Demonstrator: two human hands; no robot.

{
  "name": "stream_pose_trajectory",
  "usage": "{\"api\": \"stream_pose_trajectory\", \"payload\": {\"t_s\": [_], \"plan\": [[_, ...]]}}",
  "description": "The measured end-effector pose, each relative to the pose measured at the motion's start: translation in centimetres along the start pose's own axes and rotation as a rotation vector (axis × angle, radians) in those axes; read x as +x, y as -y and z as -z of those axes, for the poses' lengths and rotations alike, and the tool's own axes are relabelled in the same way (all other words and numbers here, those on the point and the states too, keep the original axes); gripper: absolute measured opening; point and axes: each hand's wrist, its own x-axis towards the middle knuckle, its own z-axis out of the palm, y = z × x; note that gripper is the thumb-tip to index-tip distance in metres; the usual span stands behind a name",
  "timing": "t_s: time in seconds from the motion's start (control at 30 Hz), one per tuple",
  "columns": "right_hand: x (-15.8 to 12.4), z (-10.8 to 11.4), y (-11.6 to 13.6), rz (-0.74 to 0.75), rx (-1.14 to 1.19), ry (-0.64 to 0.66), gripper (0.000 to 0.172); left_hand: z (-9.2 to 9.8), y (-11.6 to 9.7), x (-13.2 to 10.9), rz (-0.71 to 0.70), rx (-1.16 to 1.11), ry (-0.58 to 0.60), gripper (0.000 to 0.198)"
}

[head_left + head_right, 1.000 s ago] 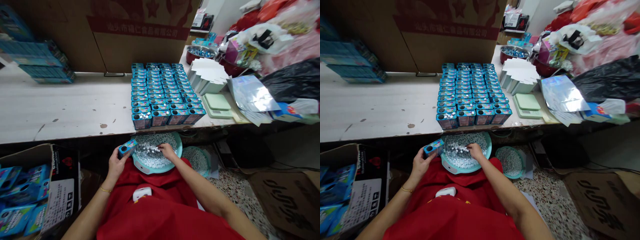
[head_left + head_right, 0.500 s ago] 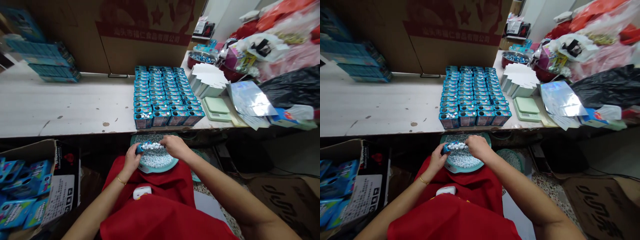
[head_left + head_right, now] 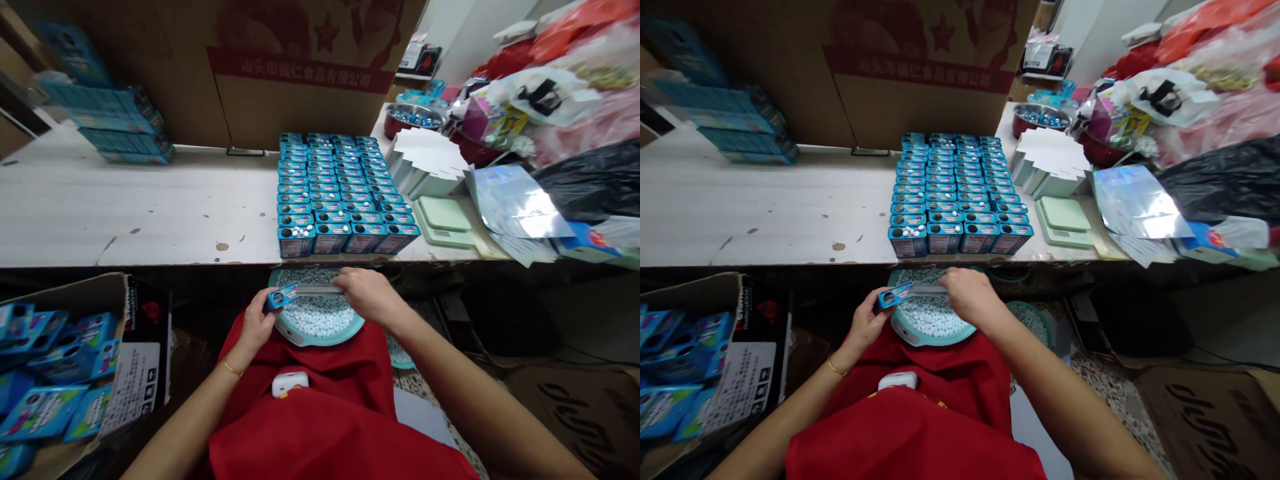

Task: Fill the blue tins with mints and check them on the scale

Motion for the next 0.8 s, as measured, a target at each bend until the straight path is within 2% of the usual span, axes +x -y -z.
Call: {"api": "stream_pose_trajectory", "payload": {"t_s": [0.13,0.23,0.33,0.43,0.5,0.53,0.6,0.7,0.73,0.77,0.8], "plan": [[-1.9,-3.4,-4.8,-0.099,0.234,-0.061,0.035,4.6,-1.7,0.3,-0.038,-0.031,-0.119,0.035],[-2.6,-7.2,-6.8,-0.149,0.432,-0.051,0.036,7.3,-2.7,3.7,-0.063,-0.047,-0.276,0.04],[-2.6,-10.4,-6.9,-0.196,0.623,-0.079,0.035,8.5,-2.6,9.3,-0.071,-0.161,-0.322,0.042],[-2.0,-12.1,-5.9,-0.281,0.762,-0.075,0.033,9.0,-1.2,14.5,-0.083,-0.208,-0.267,0.043],[-1.4,-12.5,-5.2,-0.331,0.826,-0.027,0.033,9.4,0.2,16.3,-0.047,-0.198,-0.257,0.047],[-1.1,-12.5,-4.8,-0.35,0.848,0.0,0.033,9.8,0.9,16.4,-0.036,-0.183,-0.273,0.052],[-0.5,-12.4,-4.3,-0.389,0.866,0.033,0.035,10.9,2.3,15.0,-0.049,-0.131,-0.356,0.064],[-0.1,-12.6,-4.4,-0.469,0.881,0.052,0.033,14.8,4.5,9.2,-0.041,-0.009,-0.593,0.057],[0.0,-12.9,-4.7,-0.495,0.892,0.057,0.031,16.8,5.4,6.7,0.016,0.082,-0.699,0.052],[0.0,-13.2,-5.1,-0.52,0.906,0.063,0.028,19.0,6.4,4.1,0.132,0.197,-0.793,0.047],[-0.1,-13.7,-5.5,-0.543,0.92,0.07,0.026,21.3,7.6,1.5,0.317,0.335,-0.853,0.042]]}}
